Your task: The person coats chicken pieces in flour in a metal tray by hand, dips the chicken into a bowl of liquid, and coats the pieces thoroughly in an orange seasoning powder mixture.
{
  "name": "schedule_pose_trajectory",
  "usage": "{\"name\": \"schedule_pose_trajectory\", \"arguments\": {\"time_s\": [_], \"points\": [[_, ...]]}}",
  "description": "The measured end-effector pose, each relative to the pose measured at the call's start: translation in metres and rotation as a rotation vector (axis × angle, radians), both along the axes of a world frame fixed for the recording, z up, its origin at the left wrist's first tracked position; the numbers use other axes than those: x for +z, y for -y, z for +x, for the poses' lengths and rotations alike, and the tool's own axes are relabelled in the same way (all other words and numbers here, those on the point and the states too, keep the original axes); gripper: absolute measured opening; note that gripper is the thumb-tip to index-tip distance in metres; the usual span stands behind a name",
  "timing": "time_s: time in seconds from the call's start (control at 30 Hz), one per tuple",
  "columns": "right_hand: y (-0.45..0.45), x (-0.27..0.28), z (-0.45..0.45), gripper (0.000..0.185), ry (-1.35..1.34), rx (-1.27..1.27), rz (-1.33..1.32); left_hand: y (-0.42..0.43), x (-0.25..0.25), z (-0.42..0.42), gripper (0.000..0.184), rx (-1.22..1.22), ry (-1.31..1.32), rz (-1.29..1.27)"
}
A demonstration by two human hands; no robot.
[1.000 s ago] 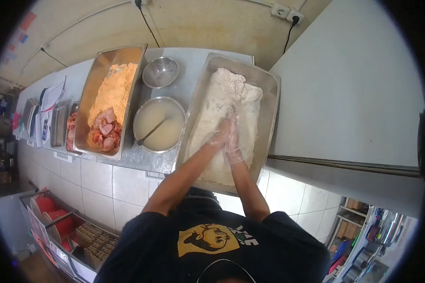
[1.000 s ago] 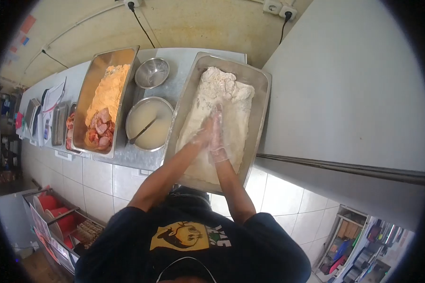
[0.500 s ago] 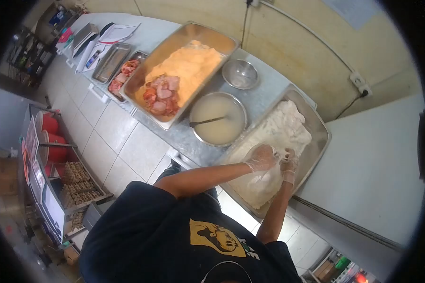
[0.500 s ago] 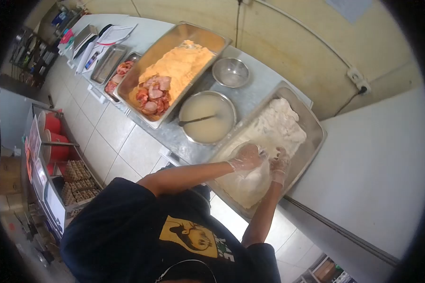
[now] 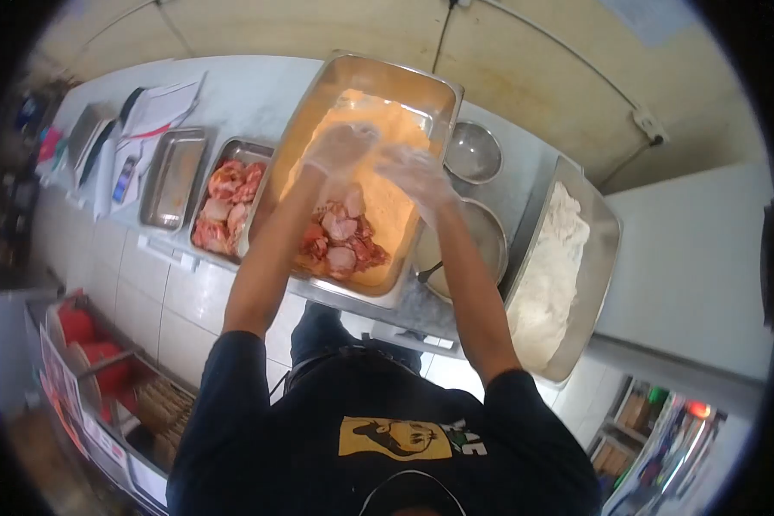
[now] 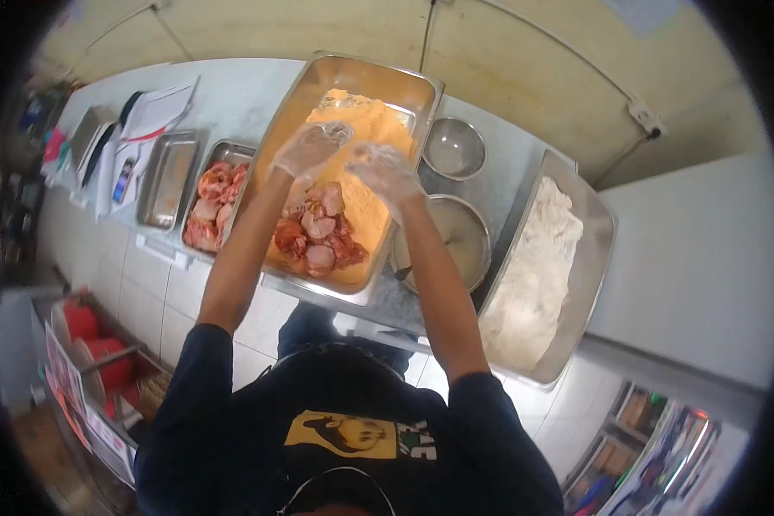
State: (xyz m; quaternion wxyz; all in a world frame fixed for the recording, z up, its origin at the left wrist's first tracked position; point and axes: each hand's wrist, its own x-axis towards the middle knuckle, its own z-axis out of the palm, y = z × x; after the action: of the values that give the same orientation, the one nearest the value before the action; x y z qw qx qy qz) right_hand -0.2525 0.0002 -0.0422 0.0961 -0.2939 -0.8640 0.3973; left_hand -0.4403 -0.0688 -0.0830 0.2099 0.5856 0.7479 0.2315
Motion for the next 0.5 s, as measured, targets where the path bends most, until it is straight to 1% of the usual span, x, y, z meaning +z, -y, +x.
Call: {"name": "schedule_pose_trajectory", "arguments": {"time_s": [0.03, 0.07, 0.1, 0.13, 0.17, 0.2, 0.27, 0.3, 0.33, 0.37, 0.4, 0.43, 0.47, 0.5], "points": [[-0.013, -0.046, -0.026, 0.054, 0.117, -0.070, 0.153, -0.002, 0.002, -0.011, 0.053, 0.023, -0.082, -0.151], [-0.027, -0.082, -0.040, 0.054, 0.133, -0.105, 0.151, -0.005, 0.004, -0.024, 0.066, 0.049, -0.178, -0.296], [-0.035, -0.115, -0.051, 0.061, 0.292, -0.176, 0.110, -0.008, -0.013, -0.035, 0.066, 0.010, -0.175, -0.298], [-0.034, -0.132, -0.056, 0.069, 0.453, -0.245, 0.057, -0.008, -0.041, -0.041, 0.069, 0.018, -0.192, -0.360], [-0.025, -0.136, -0.056, 0.069, 0.472, -0.274, 0.044, -0.007, -0.058, -0.044, 0.072, 0.031, -0.206, -0.419], [-0.014, -0.135, -0.055, 0.074, 0.437, -0.360, -0.046, -0.002, -0.057, -0.041, 0.072, -0.001, -0.196, -0.421], [-0.013, -0.153, -0.055, 0.079, 0.396, -0.466, -0.123, 0.014, -0.039, -0.032, 0.078, 0.133, -0.151, -0.473], [-0.016, -0.192, -0.051, 0.077, 0.299, -0.605, -0.288, 0.013, -0.034, -0.036, 0.077, 0.150, -0.026, -0.516], [-0.010, -0.188, -0.054, 0.076, 0.250, -0.674, -0.374, 0.013, -0.038, -0.041, 0.077, 0.140, -0.025, -0.514], [-0.004, -0.185, -0.056, 0.075, 0.199, -0.745, -0.456, 0.015, -0.047, -0.045, 0.079, -0.039, -0.037, -0.472], [0.018, -0.130, -0.063, 0.066, 0.008, -0.783, -0.690, 0.014, -0.068, -0.046, 0.080, -0.131, -0.044, -0.448], [0.029, -0.096, -0.069, 0.056, -0.189, -0.808, -0.920, 0.012, -0.089, -0.047, 0.081, -0.222, -0.050, -0.421], [0.029, -0.100, -0.069, 0.056, -0.190, -0.814, -0.920, 0.010, -0.129, -0.045, 0.074, -0.096, 0.157, -0.310], [0.026, -0.108, -0.069, 0.050, -0.325, -0.750, -1.110, 0.008, -0.165, -0.048, 0.070, -0.028, 0.256, -0.256]]}}
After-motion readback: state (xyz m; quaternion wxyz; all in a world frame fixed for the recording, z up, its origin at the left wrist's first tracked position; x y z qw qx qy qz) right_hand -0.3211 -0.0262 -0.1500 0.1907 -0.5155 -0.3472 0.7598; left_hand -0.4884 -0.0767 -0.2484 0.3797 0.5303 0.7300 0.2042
